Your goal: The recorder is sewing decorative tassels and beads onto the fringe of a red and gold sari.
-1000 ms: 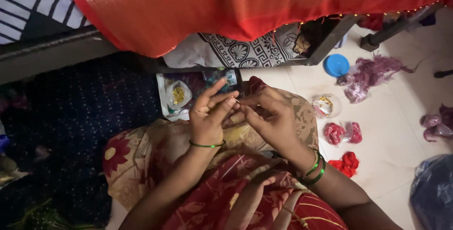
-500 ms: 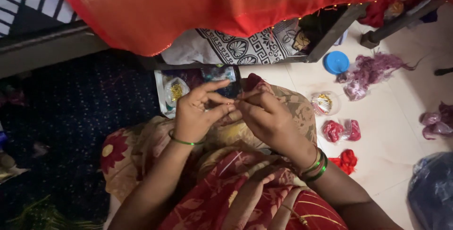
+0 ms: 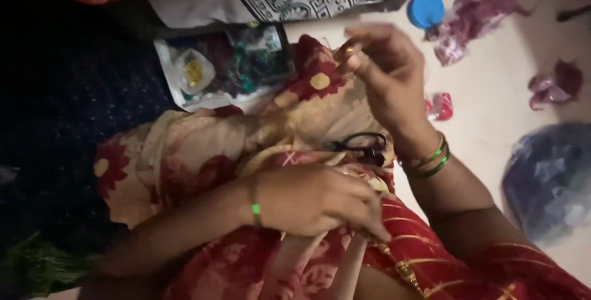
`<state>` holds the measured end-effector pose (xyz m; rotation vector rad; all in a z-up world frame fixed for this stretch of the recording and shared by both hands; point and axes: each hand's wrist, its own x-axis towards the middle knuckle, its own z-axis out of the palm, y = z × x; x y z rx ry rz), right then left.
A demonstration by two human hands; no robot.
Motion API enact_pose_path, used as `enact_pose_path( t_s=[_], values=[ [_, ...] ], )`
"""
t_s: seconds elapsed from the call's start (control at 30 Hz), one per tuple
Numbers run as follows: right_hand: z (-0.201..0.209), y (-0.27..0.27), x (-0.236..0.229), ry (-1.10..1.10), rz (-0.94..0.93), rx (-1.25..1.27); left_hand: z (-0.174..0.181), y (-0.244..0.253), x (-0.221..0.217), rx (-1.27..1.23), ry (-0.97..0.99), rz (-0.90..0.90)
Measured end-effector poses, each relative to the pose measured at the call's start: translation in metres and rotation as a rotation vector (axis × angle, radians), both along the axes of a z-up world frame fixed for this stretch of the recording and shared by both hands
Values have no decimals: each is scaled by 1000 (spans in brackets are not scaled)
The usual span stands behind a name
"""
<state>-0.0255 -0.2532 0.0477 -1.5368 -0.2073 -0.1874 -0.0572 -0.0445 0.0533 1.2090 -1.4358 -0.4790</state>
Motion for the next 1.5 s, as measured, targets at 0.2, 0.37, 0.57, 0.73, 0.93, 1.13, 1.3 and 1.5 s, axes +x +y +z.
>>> enact_pose_path(
  t_s=[0.2, 0.37, 0.57, 0.73, 0.93, 1.13, 1.3, 1.5],
  values=[
    [12, -21, -11, -43, 36, 84, -17, -41, 4, 89, -269, -52],
    [19, -28, -9, 6, 68, -101, 26, -69, 8, 186, -402, -132],
    [30, -18, 23, -76, 111, -293, 9, -84, -9, -225, -35, -11],
    [11, -16, 65, -74, 56, -203, -2, -37, 74, -174, 553, 407],
    [3, 14, 98, 113, 49, 269, 47, -15, 123, -402, 1012, 743],
    [21, 26, 84, 58, 138, 434, 39, -17, 113, -346, 918, 795],
    [19, 25, 70, -53, 50, 218, 38, -11, 105, -374, 821, 828],
    [24, 24, 64, -77, 68, 314, 42, -11, 104, -354, 839, 804]
  ],
)
